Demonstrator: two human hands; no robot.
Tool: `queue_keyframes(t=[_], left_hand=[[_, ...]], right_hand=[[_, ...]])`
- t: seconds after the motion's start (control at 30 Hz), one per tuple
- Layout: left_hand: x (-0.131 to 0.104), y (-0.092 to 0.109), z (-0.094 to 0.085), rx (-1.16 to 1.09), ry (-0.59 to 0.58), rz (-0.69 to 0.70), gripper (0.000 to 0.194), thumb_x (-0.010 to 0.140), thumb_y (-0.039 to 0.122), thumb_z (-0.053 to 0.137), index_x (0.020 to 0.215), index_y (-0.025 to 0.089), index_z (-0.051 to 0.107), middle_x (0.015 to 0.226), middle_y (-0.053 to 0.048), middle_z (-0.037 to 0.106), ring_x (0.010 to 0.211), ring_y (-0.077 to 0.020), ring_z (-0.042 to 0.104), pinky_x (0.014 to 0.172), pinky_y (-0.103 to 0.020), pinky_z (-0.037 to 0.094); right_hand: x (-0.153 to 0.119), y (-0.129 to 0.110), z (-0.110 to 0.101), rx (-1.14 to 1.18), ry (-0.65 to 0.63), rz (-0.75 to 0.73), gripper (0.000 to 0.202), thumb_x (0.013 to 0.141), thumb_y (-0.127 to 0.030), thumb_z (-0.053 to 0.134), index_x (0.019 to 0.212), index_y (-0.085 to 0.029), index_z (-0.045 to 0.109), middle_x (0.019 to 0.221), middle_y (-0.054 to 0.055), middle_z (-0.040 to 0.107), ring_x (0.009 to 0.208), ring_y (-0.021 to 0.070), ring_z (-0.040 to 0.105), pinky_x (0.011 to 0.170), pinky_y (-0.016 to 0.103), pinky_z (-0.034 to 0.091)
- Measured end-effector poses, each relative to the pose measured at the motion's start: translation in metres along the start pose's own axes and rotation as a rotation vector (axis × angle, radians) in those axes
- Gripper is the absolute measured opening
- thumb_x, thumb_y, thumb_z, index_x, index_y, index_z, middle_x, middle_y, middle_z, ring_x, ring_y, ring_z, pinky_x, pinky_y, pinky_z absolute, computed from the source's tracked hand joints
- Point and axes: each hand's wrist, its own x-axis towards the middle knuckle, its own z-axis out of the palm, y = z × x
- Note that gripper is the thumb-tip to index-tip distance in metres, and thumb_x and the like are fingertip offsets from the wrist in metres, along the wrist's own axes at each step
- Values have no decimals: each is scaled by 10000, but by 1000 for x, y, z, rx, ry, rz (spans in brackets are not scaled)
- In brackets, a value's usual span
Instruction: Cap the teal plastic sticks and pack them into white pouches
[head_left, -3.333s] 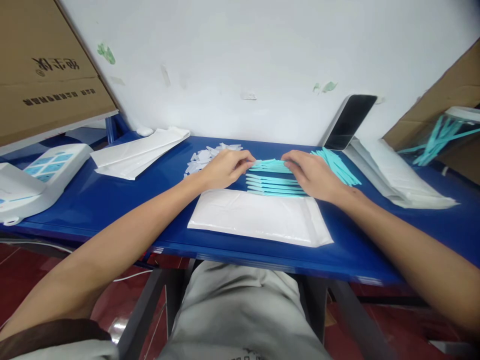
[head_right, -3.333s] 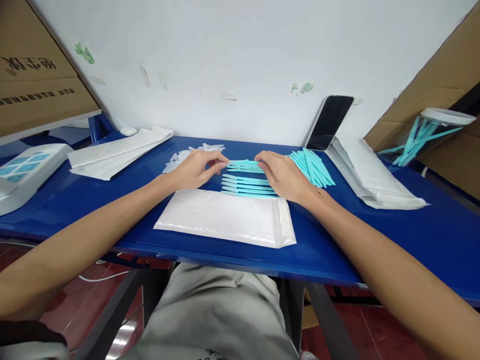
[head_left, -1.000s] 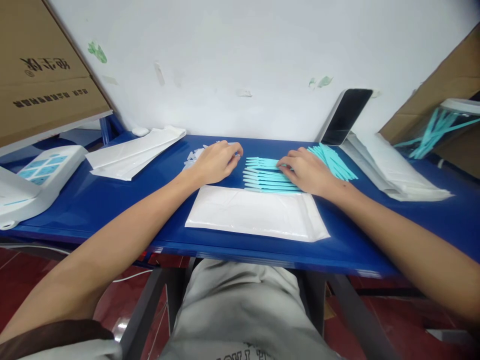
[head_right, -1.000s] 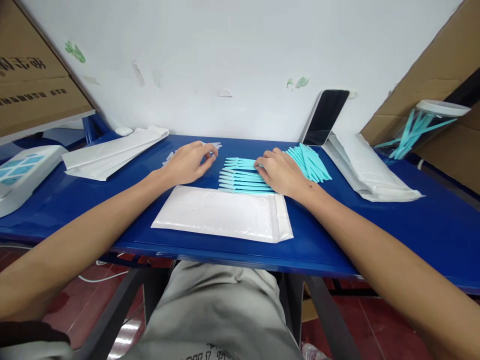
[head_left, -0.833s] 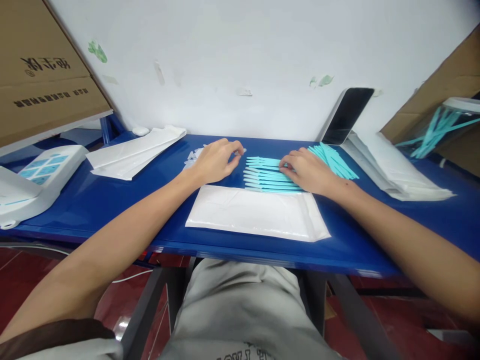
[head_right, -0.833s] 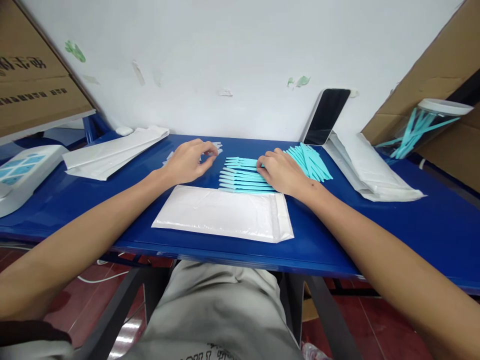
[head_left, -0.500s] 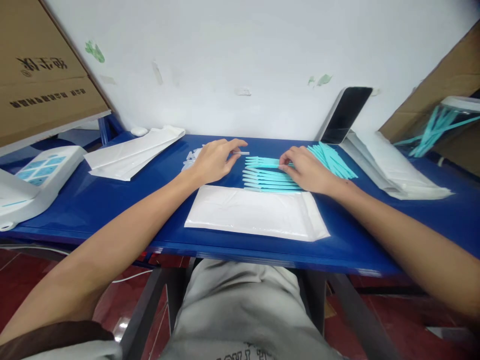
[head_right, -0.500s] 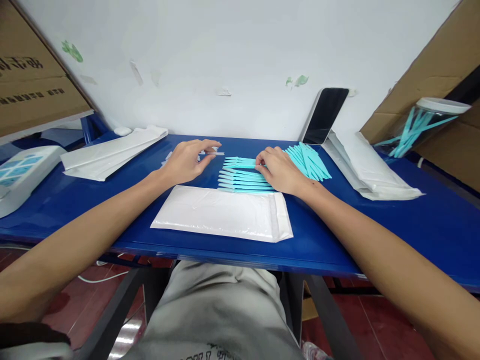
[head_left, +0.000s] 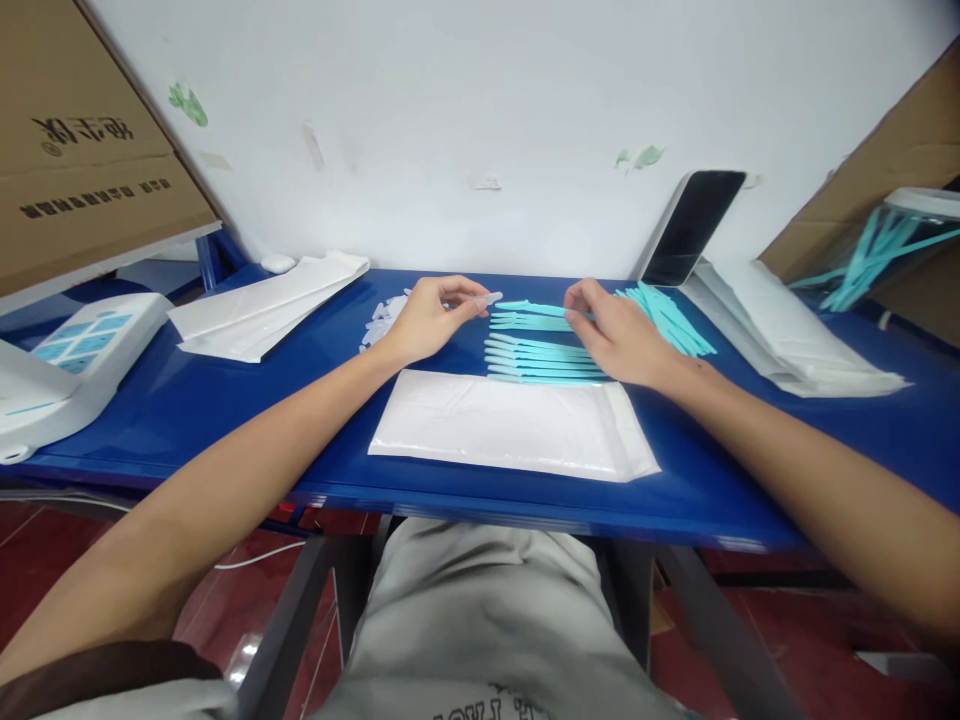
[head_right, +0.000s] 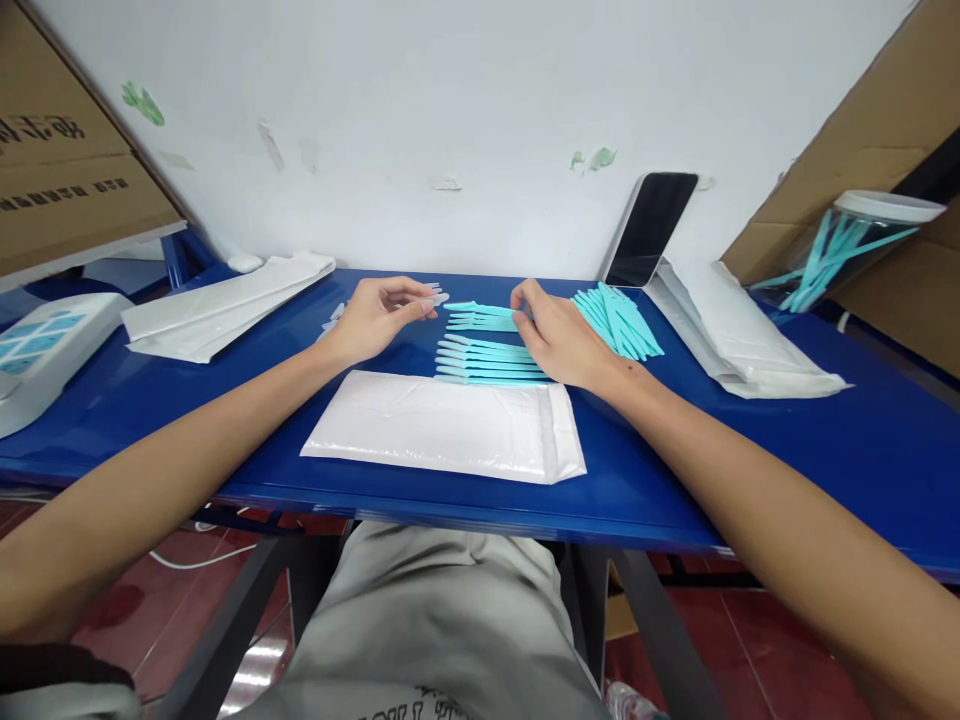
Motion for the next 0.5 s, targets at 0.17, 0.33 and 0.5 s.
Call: queue_keyframes(t=[0.17,0.33,0.5], left_hand=[[-1,-5,1,14,-33,6,303,884,437,764,980,150,767,920,-84,797,865,-201,752,829,-338,570],[0,-10,-1,24,-52,56,270,905,411,744,991,157,776,891,-75,792,830,-188,743,811,-335,575],[-4,4,7,24,-61,139,269,932,418,729,992,166,799,924,-77,797,819,-179,726,772,-318,572]], right_hand=[[0,-2,-2,-35,11,-48,308,1030,-352,417,1145,-193,654,974,110,741,866,292,661,785,392,442],[1,0,-2,-60,-3,-59,378,1049,-379,382,1142,-197,700,1042,119,761,956,317,688,825,412,465],[-1,-8,-1,-48,28,-87,367,1050,-357,393,1134,-198,712,1077,116,768,966,310,697,822,410,475]])
